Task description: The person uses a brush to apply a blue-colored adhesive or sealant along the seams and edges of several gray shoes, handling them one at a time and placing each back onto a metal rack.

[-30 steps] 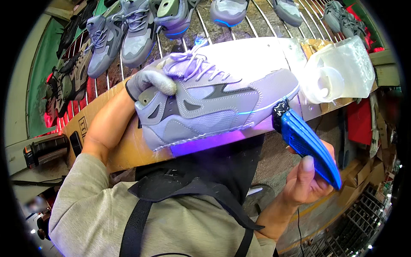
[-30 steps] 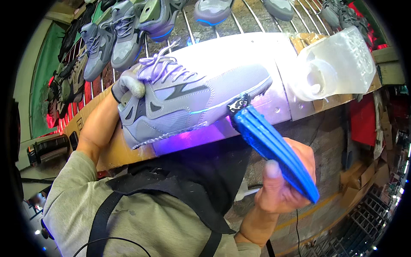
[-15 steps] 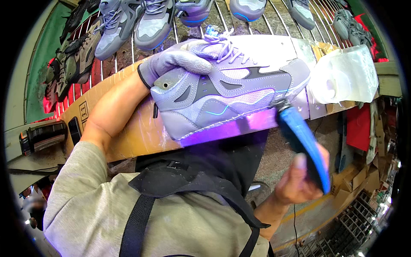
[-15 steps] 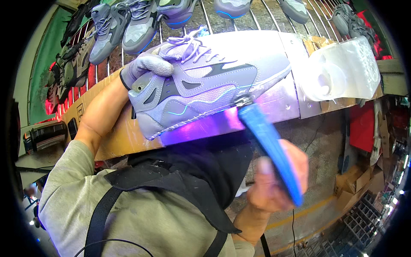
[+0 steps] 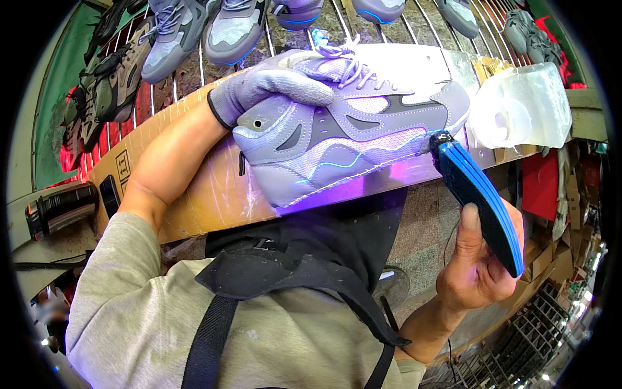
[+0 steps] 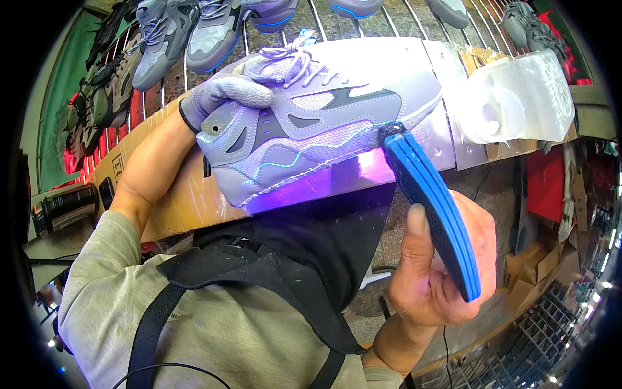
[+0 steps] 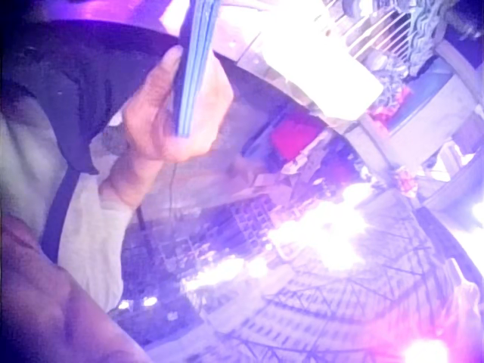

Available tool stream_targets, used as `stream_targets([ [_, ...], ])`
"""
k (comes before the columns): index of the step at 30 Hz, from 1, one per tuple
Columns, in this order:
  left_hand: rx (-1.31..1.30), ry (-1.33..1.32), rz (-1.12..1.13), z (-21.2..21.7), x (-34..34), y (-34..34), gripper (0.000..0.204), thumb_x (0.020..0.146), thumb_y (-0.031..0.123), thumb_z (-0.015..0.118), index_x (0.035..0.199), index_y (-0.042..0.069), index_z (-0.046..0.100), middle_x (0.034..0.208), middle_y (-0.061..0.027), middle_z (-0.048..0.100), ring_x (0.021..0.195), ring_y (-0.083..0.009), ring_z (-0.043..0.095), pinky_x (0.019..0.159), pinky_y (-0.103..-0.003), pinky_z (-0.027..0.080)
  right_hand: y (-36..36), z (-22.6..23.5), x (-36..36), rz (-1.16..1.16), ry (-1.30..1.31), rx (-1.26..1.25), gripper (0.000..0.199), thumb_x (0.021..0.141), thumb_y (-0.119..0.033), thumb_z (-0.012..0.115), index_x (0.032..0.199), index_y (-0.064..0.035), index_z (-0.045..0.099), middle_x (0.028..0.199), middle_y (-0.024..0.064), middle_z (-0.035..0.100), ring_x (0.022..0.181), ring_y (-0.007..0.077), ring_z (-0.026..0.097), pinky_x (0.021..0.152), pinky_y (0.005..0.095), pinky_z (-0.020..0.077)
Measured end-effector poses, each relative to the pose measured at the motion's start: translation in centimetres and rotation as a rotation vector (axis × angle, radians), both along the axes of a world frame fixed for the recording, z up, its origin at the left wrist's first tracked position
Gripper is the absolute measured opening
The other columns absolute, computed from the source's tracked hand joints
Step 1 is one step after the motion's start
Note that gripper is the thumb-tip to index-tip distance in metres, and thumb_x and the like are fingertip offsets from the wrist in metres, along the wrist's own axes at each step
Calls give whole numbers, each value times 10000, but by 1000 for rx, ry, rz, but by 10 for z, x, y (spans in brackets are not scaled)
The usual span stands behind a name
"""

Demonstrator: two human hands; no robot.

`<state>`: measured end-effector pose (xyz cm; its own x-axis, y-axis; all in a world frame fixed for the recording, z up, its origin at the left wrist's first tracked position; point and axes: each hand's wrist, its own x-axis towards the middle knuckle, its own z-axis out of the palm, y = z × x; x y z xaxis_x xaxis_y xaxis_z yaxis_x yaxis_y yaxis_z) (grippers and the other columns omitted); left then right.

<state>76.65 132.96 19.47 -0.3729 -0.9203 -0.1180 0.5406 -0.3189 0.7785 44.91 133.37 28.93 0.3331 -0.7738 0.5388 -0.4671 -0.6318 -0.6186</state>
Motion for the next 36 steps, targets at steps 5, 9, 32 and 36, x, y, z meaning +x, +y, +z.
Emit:
stream_targets([
  [5, -2, -26, -7, 3, 0, 3, 611, 851, 52, 709, 1419, -50, 508, 1328, -174, 639, 1191, -245, 649, 1046, -359, 507, 1, 5, 3, 129, 113, -100, 231, 830, -20, 789, 1036, 51, 711, 914, 201, 726, 799, 307, 716, 709, 346, 570],
  [9, 8, -47, 5, 3, 1, 6, 605, 853, 54, 710, 1416, -48, 513, 1324, -172, 641, 1185, -243, 651, 1038, -356, 512, 6, 3, 5, 169, 134, -102, 230, 837, -60, 797, 1031, 31, 712, 910, 196, 726, 783, 319, 731, 687, 356, 587],
  [32, -241, -291, 51, -13, 16, 12, 347, 931, 80, 686, 1267, -8, 677, 1295, -133, 656, 1166, -208, 649, 984, -331, 534, 24, 14, 27, 396, 330, -108, 262, 822, 22, 725, 1077, 69, 687, 959, 258, 711, 837, 350, 736, 719, 379, 603],
  [36, -230, -186, 43, -23, 17, 12, 366, 928, 64, 677, 1287, -4, 675, 1334, -154, 626, 1227, -253, 619, 1032, -334, 511, 27, 15, 24, 441, 342, -84, 269, 803, 19, 673, 1065, 78, 696, 946, 259, 712, 823, 352, 738, 701, 385, 604],
])
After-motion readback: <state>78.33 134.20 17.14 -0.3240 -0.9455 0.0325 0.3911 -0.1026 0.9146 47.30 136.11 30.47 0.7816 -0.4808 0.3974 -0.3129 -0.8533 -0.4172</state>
